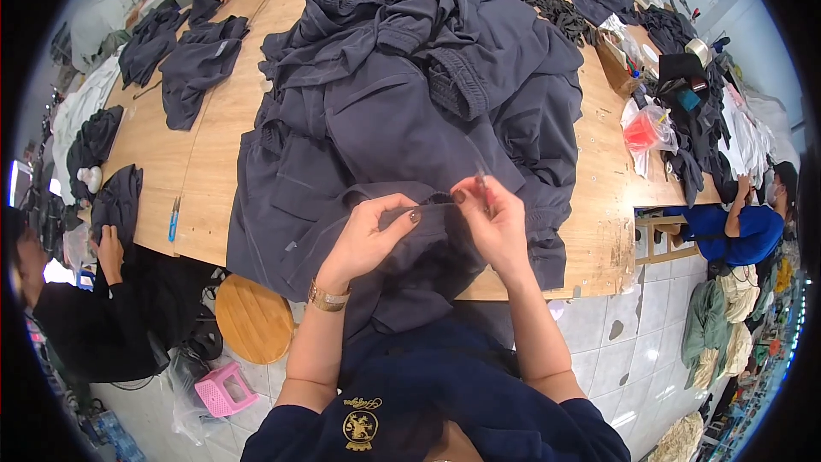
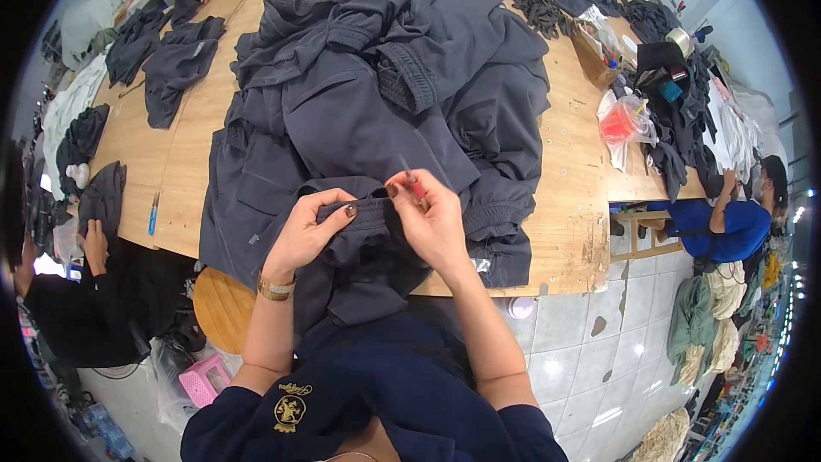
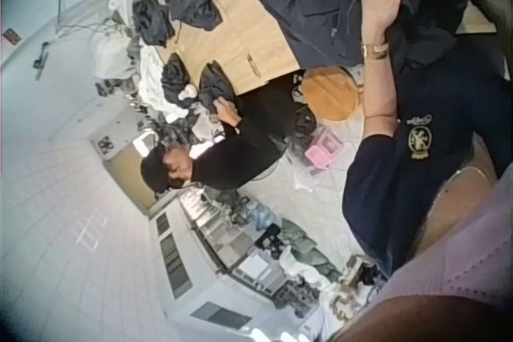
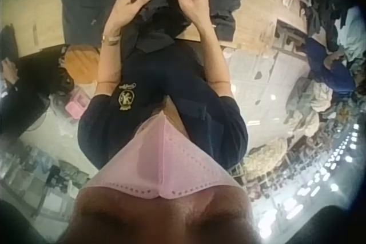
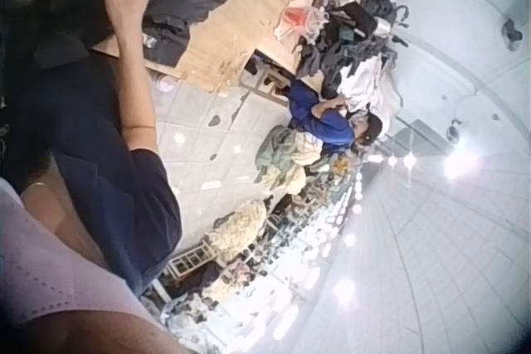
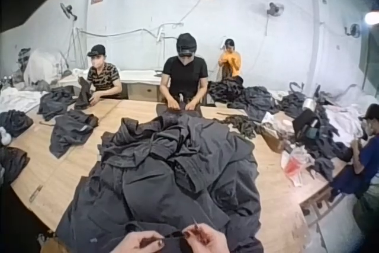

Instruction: The recorder uses thread snips to trim loose threads from manufactured garments on a work table.

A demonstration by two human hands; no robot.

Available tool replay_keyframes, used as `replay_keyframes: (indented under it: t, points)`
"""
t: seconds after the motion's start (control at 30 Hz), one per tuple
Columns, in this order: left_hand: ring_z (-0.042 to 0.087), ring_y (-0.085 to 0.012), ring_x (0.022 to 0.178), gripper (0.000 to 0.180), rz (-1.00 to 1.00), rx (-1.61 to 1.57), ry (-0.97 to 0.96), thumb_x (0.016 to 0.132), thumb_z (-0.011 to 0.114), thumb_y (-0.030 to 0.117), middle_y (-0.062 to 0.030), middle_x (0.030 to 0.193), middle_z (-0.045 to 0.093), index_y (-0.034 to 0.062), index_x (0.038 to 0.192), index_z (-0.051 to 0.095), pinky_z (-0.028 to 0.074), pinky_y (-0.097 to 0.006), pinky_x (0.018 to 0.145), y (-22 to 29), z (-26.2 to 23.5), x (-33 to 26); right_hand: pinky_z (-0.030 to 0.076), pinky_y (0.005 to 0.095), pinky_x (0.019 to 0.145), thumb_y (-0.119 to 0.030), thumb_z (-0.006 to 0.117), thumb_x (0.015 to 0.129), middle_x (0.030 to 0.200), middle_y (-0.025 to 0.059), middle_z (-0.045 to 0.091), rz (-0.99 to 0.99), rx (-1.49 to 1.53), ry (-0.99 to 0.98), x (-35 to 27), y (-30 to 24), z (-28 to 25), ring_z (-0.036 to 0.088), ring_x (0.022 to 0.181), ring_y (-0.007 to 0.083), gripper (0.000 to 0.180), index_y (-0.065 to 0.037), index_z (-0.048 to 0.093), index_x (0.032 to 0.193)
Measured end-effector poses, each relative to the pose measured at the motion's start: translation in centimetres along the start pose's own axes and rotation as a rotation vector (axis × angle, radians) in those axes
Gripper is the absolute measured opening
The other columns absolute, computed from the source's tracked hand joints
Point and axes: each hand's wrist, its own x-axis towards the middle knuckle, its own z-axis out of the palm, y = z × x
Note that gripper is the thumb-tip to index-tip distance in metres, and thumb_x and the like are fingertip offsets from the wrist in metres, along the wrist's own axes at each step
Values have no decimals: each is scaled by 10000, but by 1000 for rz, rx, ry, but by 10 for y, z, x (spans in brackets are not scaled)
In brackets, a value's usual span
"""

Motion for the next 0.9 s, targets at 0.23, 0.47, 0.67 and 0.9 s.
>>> replay_keyframes:
  t: [0.23, 0.47, 0.67, 0.9]
  points:
    - [554, -96, 726, 168, 68, 132, 107, 862, 578, 139, -70, 759, 617, -24, 901, 592, 433, -242, 678, 11, 16, -2, 450, 197, 609, -13, 586, 847, 704, 15, 612, -66, -134, 63, -12, 10, 3, 544, 672, 25, 123, 38, 595, 958]
    - [501, -44, 747, 170, 70, -66, 59, 887, 547, 128, 10, 777, 585, -37, 910, 582, 419, -215, 693, 3, 6, 0, 411, 335, 509, -268, 598, 866, 596, 127, 525, -215, -556, -33, -20, 0, -15, 533, 526, 279, 274, -8, 524, 822]
    - [465, -19, 739, 176, 12, -141, 25, 894, 547, 141, 45, 782, 557, -31, 906, 583, 394, -184, 677, 6, 4, 1, 429, 339, 510, -255, 674, 786, 655, 109, 558, -336, -839, -112, -20, 0, -21, 569, 563, 283, 246, -40, 555, 784]
    - [449, -22, 736, 167, 19, -139, 6, 891, 550, 139, 50, 773, 542, -24, 890, 589, 381, -185, 671, 2, 3, 4, 423, 334, 509, -286, 666, 786, 665, 88, 556, -358, -892, -151, -15, -3, -23, 568, 567, 268, 268, -49, 542, 771]
